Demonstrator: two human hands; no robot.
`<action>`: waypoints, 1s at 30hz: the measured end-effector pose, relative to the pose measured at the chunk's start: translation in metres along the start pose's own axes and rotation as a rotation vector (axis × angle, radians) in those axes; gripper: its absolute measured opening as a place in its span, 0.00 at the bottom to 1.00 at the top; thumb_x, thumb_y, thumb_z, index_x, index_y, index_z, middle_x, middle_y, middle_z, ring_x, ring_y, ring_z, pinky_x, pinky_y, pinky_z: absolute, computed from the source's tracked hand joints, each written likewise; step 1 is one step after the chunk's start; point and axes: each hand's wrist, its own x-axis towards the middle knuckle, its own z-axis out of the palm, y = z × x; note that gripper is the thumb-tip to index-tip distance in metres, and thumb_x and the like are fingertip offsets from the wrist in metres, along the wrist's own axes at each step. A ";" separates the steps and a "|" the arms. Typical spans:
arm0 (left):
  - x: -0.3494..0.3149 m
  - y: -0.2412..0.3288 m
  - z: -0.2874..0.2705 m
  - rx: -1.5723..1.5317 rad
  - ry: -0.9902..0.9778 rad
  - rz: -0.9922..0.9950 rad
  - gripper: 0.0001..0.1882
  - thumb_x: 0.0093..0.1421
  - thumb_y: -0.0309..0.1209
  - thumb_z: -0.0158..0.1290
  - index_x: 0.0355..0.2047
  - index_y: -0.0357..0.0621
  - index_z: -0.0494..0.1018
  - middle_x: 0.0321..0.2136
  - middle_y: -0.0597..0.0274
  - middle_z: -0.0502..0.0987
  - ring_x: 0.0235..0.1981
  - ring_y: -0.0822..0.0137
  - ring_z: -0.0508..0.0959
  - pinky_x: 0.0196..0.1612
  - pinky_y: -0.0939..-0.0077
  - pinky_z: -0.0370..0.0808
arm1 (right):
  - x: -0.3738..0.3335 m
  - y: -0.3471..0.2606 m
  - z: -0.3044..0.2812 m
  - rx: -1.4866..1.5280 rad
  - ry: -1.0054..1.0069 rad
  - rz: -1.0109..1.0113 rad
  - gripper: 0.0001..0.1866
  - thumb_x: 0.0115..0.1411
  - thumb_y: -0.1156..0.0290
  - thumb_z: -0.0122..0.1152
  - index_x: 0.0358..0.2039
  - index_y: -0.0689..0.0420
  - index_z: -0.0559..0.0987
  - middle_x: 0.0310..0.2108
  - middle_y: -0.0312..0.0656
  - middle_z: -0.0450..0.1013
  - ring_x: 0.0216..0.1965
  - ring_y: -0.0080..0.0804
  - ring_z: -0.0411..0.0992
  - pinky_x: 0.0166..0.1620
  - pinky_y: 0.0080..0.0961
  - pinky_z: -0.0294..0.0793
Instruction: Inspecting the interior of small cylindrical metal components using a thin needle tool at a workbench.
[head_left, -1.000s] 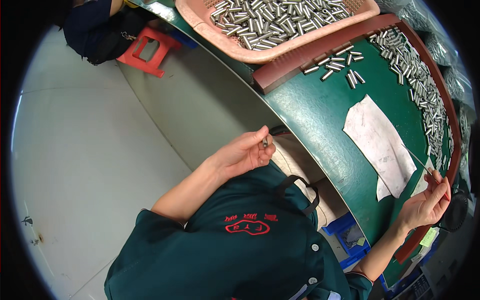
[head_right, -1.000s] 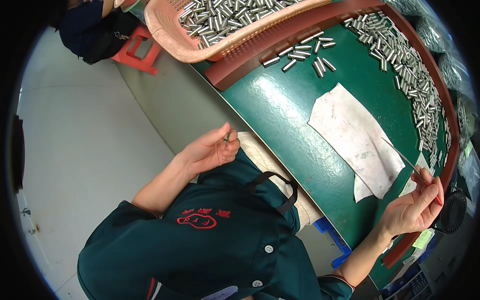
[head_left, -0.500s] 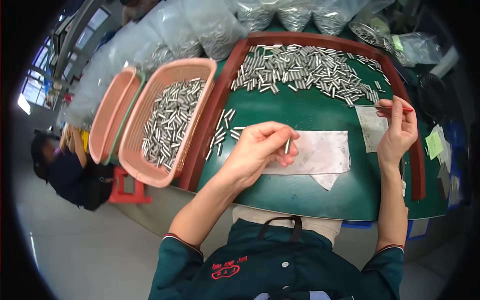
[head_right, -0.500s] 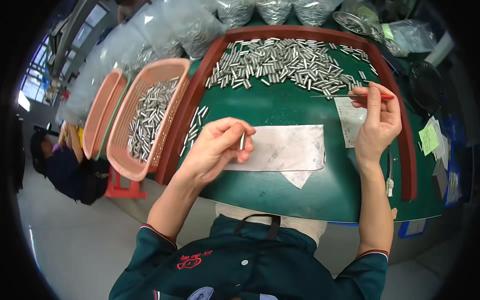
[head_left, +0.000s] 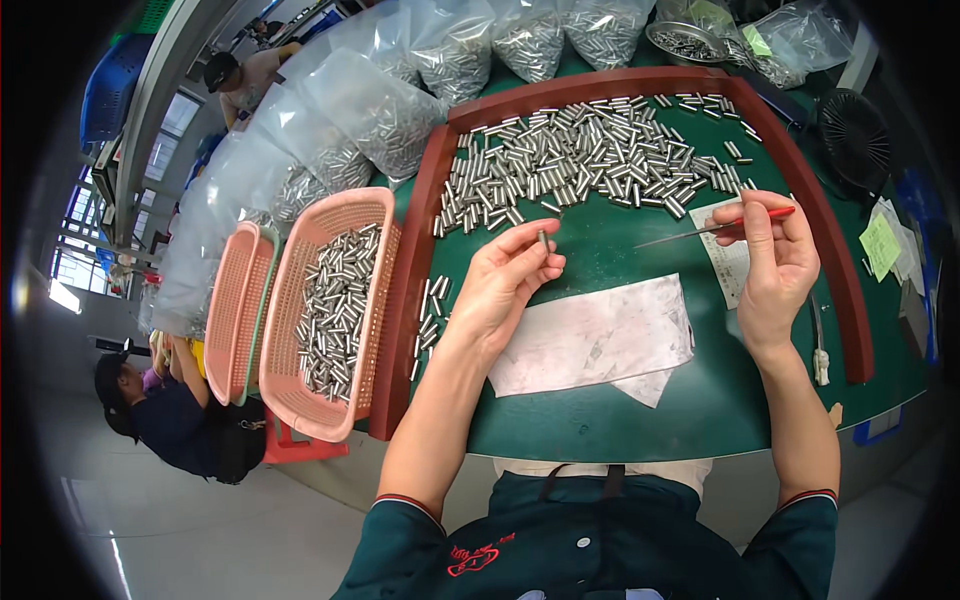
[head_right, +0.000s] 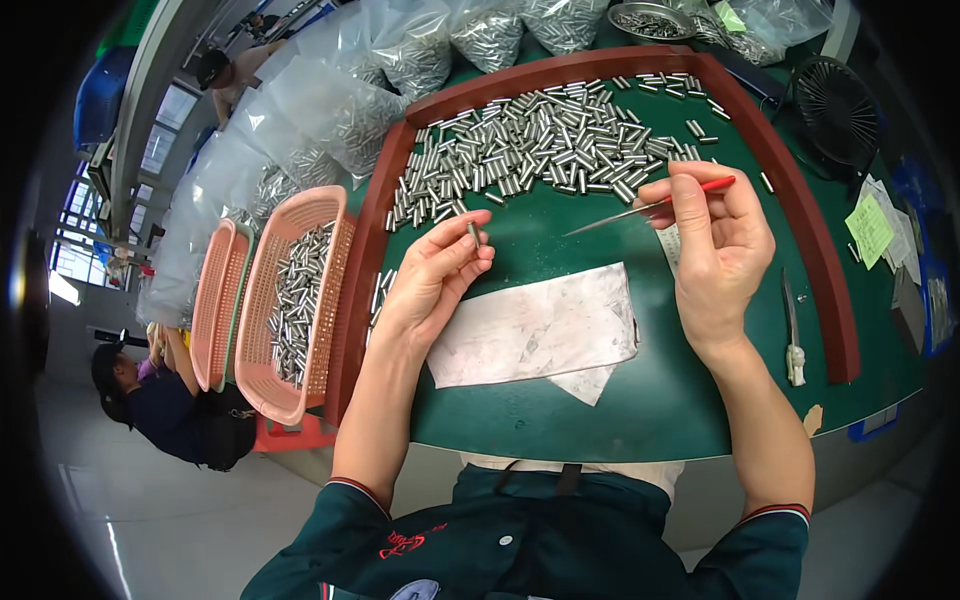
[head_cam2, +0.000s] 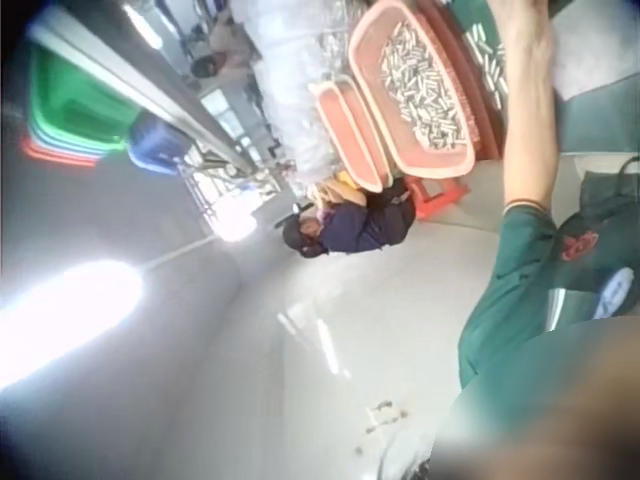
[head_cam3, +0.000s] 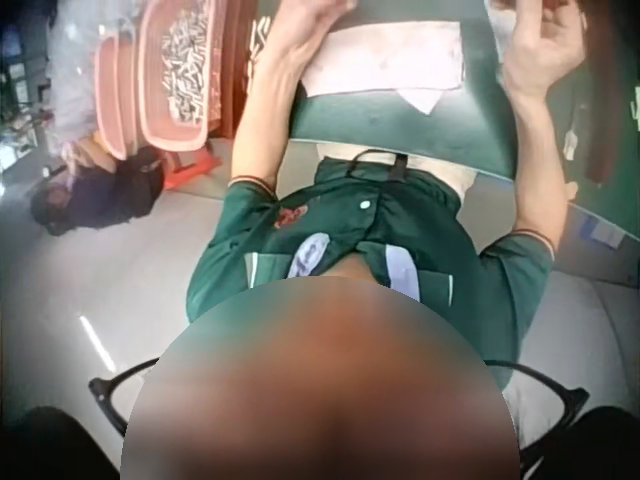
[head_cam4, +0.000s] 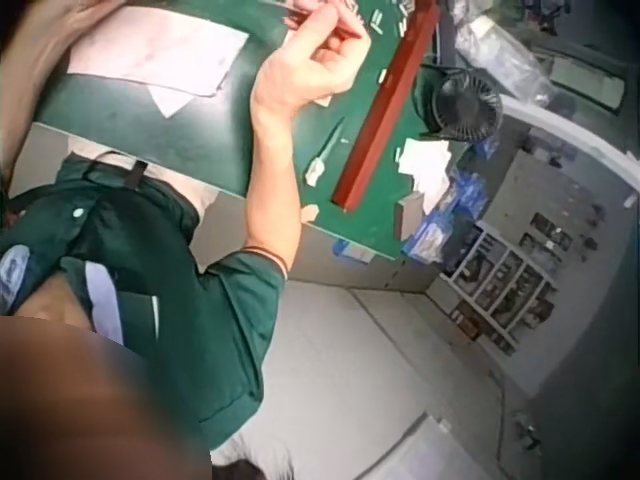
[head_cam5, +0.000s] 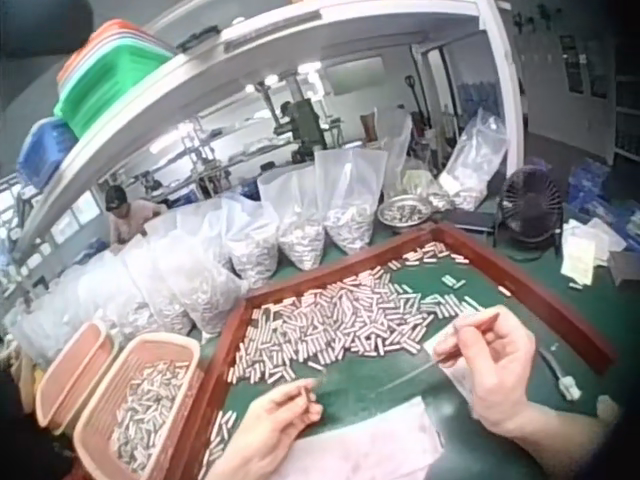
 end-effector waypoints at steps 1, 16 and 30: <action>0.000 0.000 -0.001 0.000 0.004 -0.003 0.15 0.56 0.22 0.49 0.45 0.33 0.67 0.30 0.61 0.72 0.30 0.72 0.73 0.38 0.82 0.72 | -0.001 0.000 0.000 0.002 -0.001 0.005 0.05 0.60 0.75 0.48 0.35 0.63 0.70 0.27 0.42 0.73 0.27 0.23 0.72 0.31 0.15 0.70; -0.005 -0.003 0.001 0.015 0.024 -0.025 0.14 0.56 0.23 0.49 0.43 0.34 0.68 0.27 0.64 0.72 0.28 0.74 0.73 0.35 0.83 0.71 | -0.008 0.002 0.007 0.031 -0.028 0.043 0.05 0.60 0.76 0.48 0.35 0.64 0.70 0.27 0.42 0.73 0.28 0.24 0.72 0.32 0.16 0.72; -0.005 -0.008 0.008 0.303 0.110 0.133 0.15 0.51 0.19 0.52 0.41 0.34 0.68 0.26 0.68 0.68 0.25 0.78 0.70 0.31 0.85 0.68 | -0.019 0.000 0.011 -0.028 -0.131 -0.111 0.05 0.59 0.78 0.49 0.36 0.65 0.70 0.29 0.43 0.74 0.30 0.24 0.72 0.35 0.16 0.72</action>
